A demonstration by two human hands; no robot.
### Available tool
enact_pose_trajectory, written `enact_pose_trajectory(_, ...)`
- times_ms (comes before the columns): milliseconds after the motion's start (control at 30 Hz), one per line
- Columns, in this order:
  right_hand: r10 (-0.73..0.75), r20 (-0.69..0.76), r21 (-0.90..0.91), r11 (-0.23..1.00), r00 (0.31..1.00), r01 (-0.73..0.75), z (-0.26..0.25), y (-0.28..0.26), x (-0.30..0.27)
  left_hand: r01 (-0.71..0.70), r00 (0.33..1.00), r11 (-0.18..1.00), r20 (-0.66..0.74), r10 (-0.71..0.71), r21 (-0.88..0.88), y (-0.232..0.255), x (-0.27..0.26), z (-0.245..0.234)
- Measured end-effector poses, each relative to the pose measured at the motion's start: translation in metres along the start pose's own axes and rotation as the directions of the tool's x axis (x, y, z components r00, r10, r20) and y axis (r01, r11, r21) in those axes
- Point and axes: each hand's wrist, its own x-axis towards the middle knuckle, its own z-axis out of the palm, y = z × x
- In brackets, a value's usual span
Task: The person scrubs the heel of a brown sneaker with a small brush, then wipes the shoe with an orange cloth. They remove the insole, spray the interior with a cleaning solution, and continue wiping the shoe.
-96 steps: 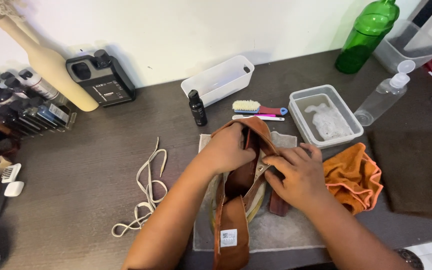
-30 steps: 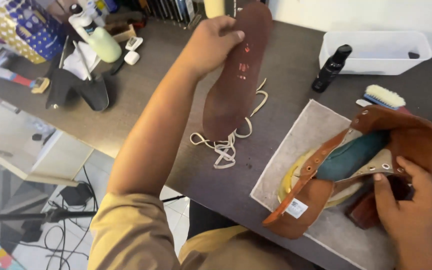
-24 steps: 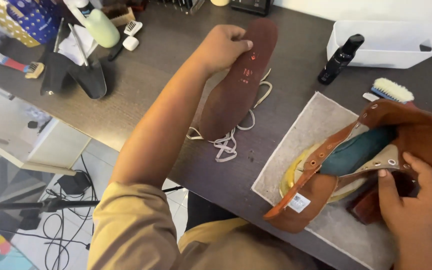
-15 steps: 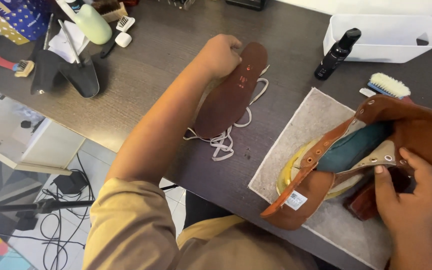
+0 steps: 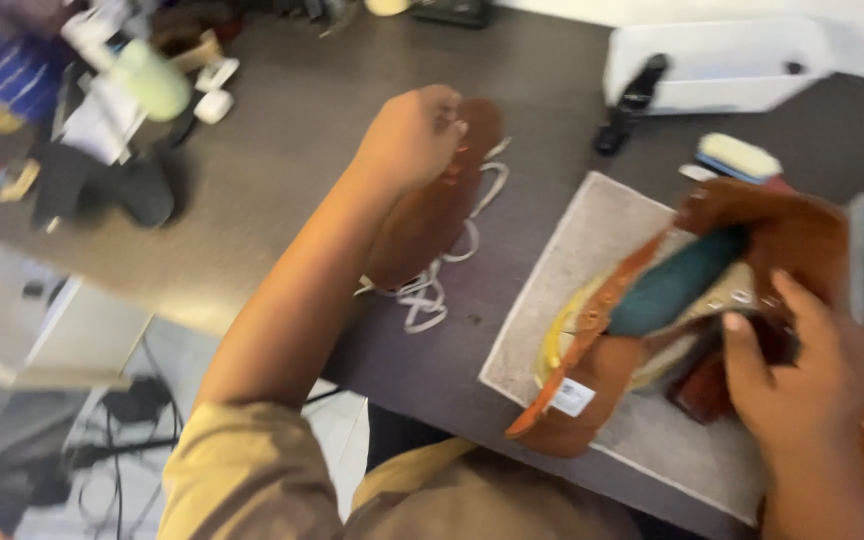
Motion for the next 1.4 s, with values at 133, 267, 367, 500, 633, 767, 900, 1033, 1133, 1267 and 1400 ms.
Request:
enact_pose_trajectory(133, 0.014, -0.062, 0.170, 0.985, 0.998, -0.004, -0.006, -0.008, 0.009, -0.178, 0.984, 0.975, -0.022, 0.176, -0.135, 0.056, -0.022, 0.006)
enact_pose_trajectory(267, 0.074, -0.067, 0.263, 0.963, 0.995, -0.054, -0.014, -0.011, 0.017, -0.265, 0.939, 0.931, 0.153, 0.309, -0.252, 0.105, -0.043, 0.017)
enact_pose_trajectory(367, 0.167, -0.121, 0.367, 0.923, 0.978, -0.112, 0.011, -0.001, 0.006, -0.105, 0.899, 0.960, 0.387, 0.204, -0.261, 0.167, -0.064, 0.003)
enact_pose_trajectory(500, 0.183, -0.116, 0.404, 0.907, 0.976, -0.122, 0.006, -0.001, 0.008, -0.102, 0.873, 0.993, 0.473, 0.121, -0.066, 0.197, -0.068, 0.024)
enact_pose_trajectory(633, 0.175, -0.139, 0.459, 0.883, 0.975, -0.093, 0.010, 0.002, 0.005, -0.292, 0.873, 0.951, 0.434, 0.224, 0.097, 0.172, -0.055, 0.081)
enact_pose_trajectory(767, 0.195, -0.161, 0.519, 0.850, 0.967, -0.085, 0.019, 0.008, 0.002, -0.384, 0.890, 0.923, 0.269, 0.368, 0.009, 0.168, -0.057, 0.081)
enact_pose_trajectory(900, 0.229, -0.185, 0.561, 0.823, 0.956, -0.088, 0.009, 0.005, 0.008, -0.449, 0.881, 0.893, 0.175, 0.440, 0.011, 0.183, -0.073, 0.052)
enact_pose_trajectory(1033, 0.143, -0.149, 0.499, 0.865, 0.978, -0.051, 0.020, 0.006, 0.007, -0.703, 0.634, 0.668, -0.213, 0.744, 0.244, 0.185, -0.079, 0.039)
enact_pose_trajectory(1133, 0.118, -0.043, 0.415, 0.905, 0.992, -0.089, 0.004, -0.011, 0.015, -0.742, 0.492, 0.571, -0.293, 0.820, 0.351, 0.186, -0.078, 0.041)
enact_pose_trajectory(1267, 0.160, 0.197, 0.365, 0.904, 0.967, -0.224, -0.003, -0.017, 0.016, -0.735, 0.584, 0.624, -0.223, 0.781, 0.265, 0.179, -0.074, 0.056)
enact_pose_trajectory(1400, 0.202, 0.285, 0.260, 0.924, 0.937, -0.279, -0.013, -0.017, 0.019, -0.733, 0.661, 0.678, -0.169, 0.731, 0.061, 0.178, -0.070, 0.059)
